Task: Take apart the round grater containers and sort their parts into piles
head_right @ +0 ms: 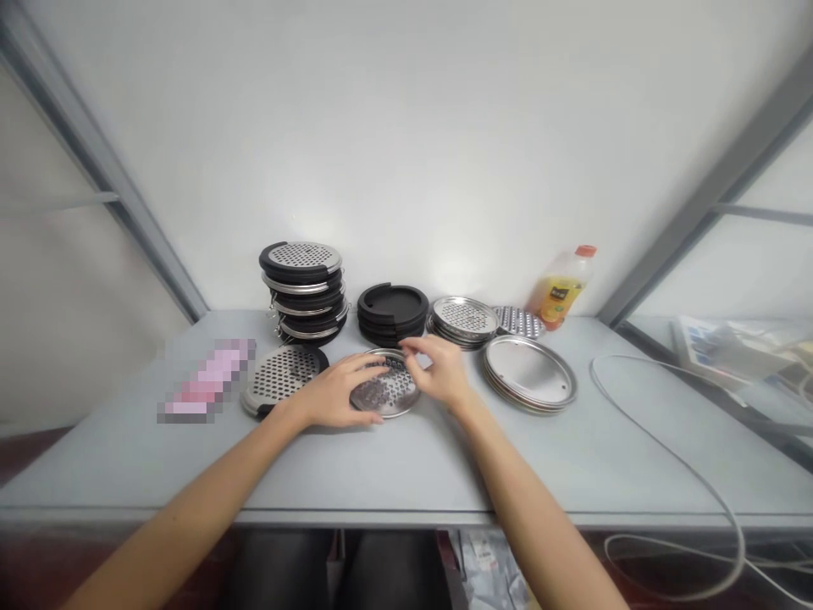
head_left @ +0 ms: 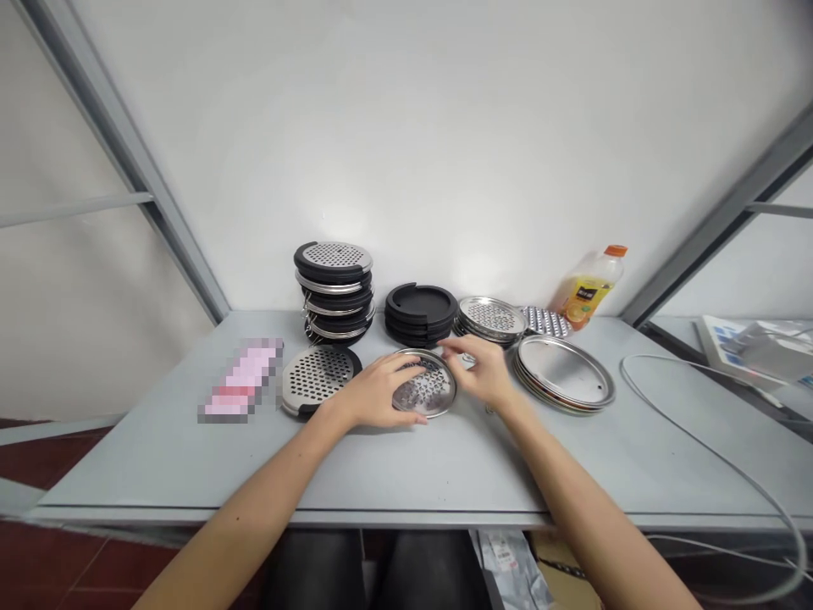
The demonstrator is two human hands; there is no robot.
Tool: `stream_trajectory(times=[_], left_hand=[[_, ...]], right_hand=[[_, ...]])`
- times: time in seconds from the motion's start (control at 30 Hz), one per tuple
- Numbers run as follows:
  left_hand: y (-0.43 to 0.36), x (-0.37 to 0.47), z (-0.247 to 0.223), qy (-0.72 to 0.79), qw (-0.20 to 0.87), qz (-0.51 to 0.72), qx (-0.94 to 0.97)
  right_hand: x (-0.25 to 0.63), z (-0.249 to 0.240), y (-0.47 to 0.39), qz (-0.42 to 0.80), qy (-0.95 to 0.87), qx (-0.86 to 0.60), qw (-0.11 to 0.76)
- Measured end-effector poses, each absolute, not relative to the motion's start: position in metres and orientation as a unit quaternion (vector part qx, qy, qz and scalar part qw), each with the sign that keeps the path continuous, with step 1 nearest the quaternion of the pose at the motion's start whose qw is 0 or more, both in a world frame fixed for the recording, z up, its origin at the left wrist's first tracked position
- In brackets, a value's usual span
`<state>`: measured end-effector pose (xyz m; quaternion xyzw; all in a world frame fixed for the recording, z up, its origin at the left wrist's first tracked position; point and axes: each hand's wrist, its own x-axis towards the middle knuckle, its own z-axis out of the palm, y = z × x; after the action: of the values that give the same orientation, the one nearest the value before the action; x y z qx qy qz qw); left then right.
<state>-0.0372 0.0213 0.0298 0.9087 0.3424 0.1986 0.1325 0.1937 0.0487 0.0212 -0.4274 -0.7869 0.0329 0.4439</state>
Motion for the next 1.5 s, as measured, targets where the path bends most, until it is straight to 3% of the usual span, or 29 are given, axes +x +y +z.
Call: stream_trajectory(times=[0.17,0.5,0.97,1.33,1.5], left_hand=[[0.027,-0.042,0.025,0.374,0.141,0.148,0.905],[0.027,-0.058,0.027,0.400,0.113,0.109,0.903],[0.037,-0.072,0.025,0.396,0.137,0.120,0.900],[0.039,-0.070,0.025,0.431,0.158,0.121,0.880],[0.043,-0.074,0.024,0.419,0.179,0.118,0.882]], right_hand=[[0.169,0.015,0.038,0.097,-0.859,-0.354,0.356],[0.181,0.008,0.048,0.103,-0.866,-0.391,0.294],[0.186,0.000,0.057,0.105,-0.851,-0.426,0.289],[0.214,0.015,0.077,0.052,-0.754,-0.528,0.387],[0.233,0.024,0.101,0.063,-0.810,-0.530,0.241]])
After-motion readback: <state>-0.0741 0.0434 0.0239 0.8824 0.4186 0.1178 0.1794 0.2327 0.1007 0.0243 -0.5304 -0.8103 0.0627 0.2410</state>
